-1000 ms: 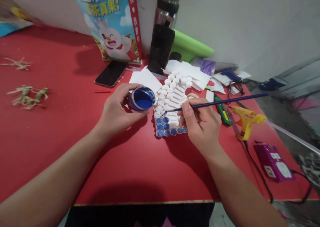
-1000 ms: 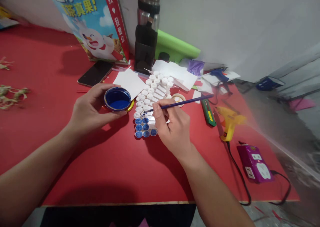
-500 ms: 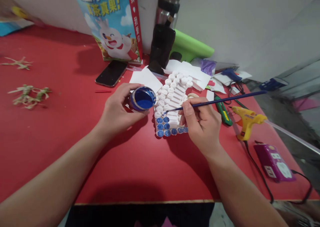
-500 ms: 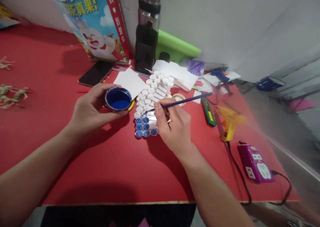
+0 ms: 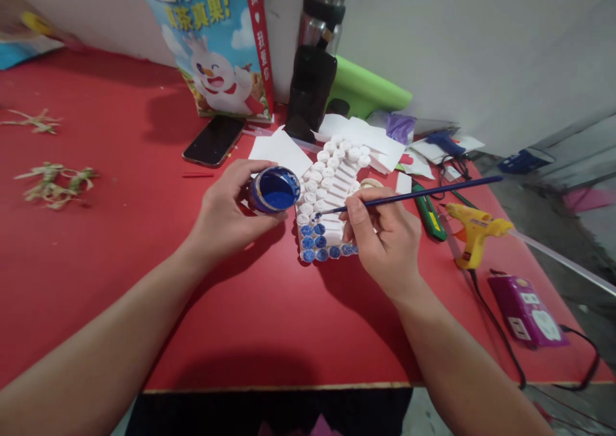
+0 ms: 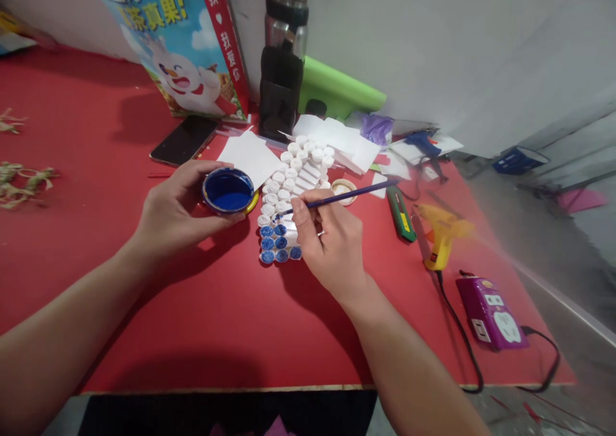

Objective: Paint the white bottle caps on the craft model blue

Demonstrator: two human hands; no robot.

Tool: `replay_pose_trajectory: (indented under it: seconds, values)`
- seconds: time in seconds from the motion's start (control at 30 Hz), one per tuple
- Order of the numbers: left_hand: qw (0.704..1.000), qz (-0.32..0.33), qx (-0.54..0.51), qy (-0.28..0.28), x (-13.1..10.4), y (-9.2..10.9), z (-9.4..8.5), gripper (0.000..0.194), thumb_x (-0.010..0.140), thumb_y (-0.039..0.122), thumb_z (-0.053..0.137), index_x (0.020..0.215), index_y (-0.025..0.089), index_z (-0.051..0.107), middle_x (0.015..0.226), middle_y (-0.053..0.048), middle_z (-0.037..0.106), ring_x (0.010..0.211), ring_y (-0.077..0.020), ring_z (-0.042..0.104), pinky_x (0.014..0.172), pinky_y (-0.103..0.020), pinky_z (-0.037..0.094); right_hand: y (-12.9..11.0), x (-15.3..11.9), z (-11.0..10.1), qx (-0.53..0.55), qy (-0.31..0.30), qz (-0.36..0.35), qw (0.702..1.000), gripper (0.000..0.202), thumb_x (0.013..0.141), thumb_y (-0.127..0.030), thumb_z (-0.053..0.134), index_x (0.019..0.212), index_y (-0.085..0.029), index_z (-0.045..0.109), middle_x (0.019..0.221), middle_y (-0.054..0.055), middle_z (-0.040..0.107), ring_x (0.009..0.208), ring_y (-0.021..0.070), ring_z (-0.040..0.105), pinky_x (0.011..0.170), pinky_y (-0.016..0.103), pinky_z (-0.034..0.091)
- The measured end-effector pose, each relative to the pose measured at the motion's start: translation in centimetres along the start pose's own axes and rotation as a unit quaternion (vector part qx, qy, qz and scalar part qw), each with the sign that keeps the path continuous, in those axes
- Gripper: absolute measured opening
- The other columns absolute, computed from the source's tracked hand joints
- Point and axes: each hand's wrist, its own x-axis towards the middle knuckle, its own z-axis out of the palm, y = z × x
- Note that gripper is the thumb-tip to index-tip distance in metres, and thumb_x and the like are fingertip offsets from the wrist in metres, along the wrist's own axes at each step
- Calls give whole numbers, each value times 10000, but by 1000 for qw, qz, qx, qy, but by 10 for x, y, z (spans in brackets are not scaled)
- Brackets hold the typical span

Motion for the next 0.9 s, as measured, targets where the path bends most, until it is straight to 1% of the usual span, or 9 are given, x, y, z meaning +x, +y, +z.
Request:
replay_pose_trajectory:
  seconds: [0.2,0.4,0.57,0.7,0.9]
  values:
    - [1000,-7,7,-1,0,0,0,578,820,321,971,1354,258,758,1397,-104,806,1221,-329,791,1027,-486,657,-1,-1,0,-3,5,-3,1000,122,1171,-301,671,1062,-247,675,839,-15,734,581,108,663,567,263,521]
    - [1000,1,5,-2,1,1,0,554,829,331,963,1339,244,766,1388,-111,809,1233,-332,787,1083,-505,641,-3,-2,2,-6,-6,-18,1000,117,1171,-278,674,1061,-241,680,859,-16,732,601,105,675,595,265,529]
    - [1000,-4,5,-2,0,1,0,571,827,340,965,1350,249,758,1396,-111,804,1242,-330,779,1099,-503,637,-7,-2,0,-39,-26,-39,998,118,1171,-254,660,1055,-237,676,826,-25,735,595,107,688,578,256,519]
    - [1000,-7,9,-5,0,2,0,568,825,336,960,1349,251,757,1402,-107,805,1245,-326,778,1121,-508,637,-10,-1,-1,-53,-29,-50,997,132,1171,-250,649,1043,-233,674,844,-13,755,601,108,695,567,257,511]
    - [1000,-12,6,-3,0,3,0,570,815,348,965,1339,257,761,1393,-112,802,1238,-336,778,1119,-525,643,-11,-1,0,-47,-36,-46,997,154,1174,-274,639,1028,-242,675,848,-3,769,578,115,685,548,275,515]
